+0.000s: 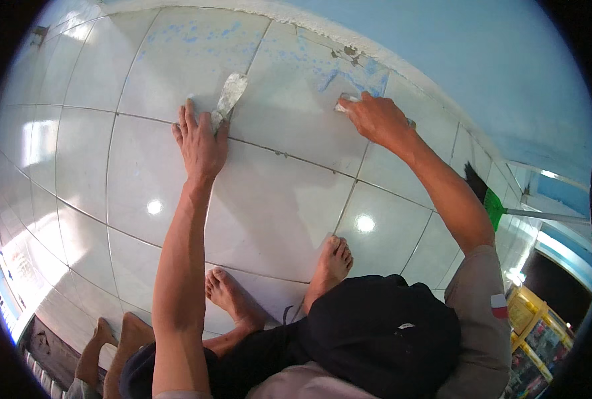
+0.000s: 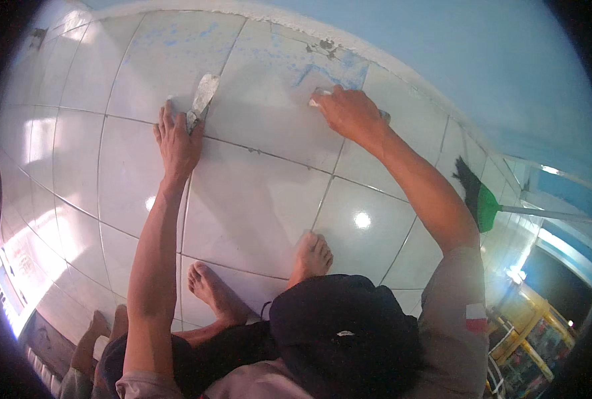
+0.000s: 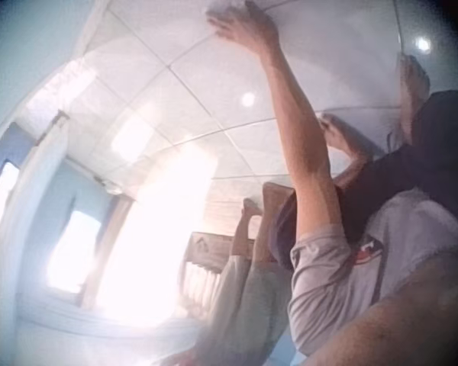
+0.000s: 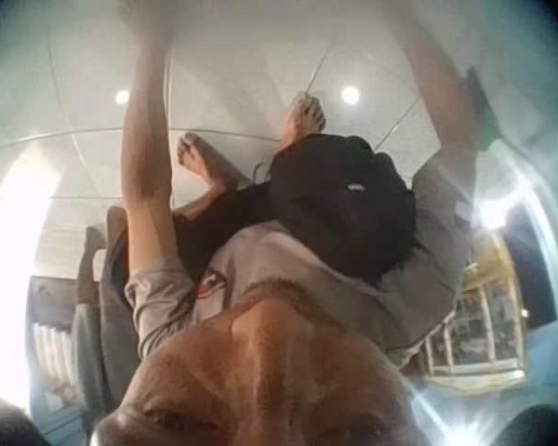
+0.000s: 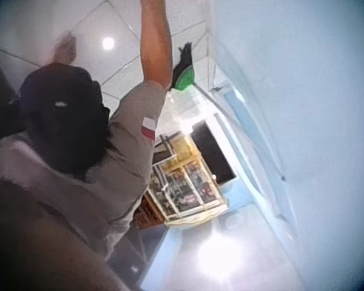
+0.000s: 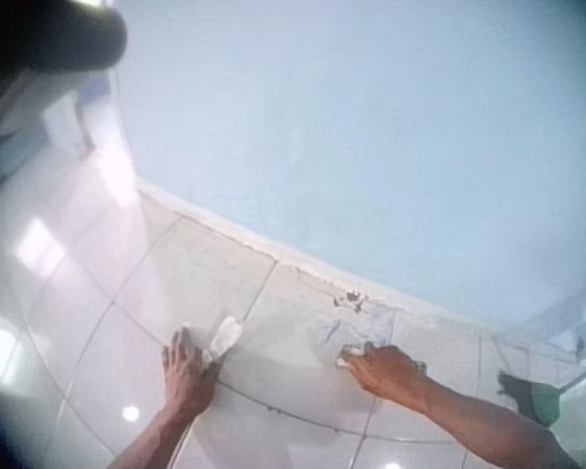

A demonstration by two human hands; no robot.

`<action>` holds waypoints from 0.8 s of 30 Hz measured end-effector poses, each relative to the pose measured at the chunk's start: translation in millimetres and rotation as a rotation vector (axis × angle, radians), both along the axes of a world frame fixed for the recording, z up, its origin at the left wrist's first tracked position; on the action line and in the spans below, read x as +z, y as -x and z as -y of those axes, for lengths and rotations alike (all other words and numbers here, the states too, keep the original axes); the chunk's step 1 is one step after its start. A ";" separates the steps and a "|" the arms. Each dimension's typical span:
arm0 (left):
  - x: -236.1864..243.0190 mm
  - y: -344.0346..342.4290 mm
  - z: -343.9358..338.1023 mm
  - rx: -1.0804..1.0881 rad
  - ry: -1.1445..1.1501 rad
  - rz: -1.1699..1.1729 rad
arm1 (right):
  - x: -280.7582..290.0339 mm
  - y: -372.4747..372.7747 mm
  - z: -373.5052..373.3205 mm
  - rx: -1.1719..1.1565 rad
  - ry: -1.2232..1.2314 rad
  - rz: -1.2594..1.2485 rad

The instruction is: The person uses a putty knife to apply white grout into the gaps between white floor tiles. They spread the material along the seams and smooth it with the tool, working across multiple tile joints.

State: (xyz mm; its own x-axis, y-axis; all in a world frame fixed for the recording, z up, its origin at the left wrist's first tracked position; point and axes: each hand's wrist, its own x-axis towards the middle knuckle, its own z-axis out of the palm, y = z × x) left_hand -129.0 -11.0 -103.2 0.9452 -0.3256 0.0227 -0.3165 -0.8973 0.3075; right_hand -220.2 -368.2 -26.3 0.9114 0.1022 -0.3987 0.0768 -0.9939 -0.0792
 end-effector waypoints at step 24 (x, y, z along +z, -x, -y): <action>-4.5 -5.3 10.8 -0.004 0.028 0.007 | -15.9 -30.0 -19.3 -0.001 0.001 0.148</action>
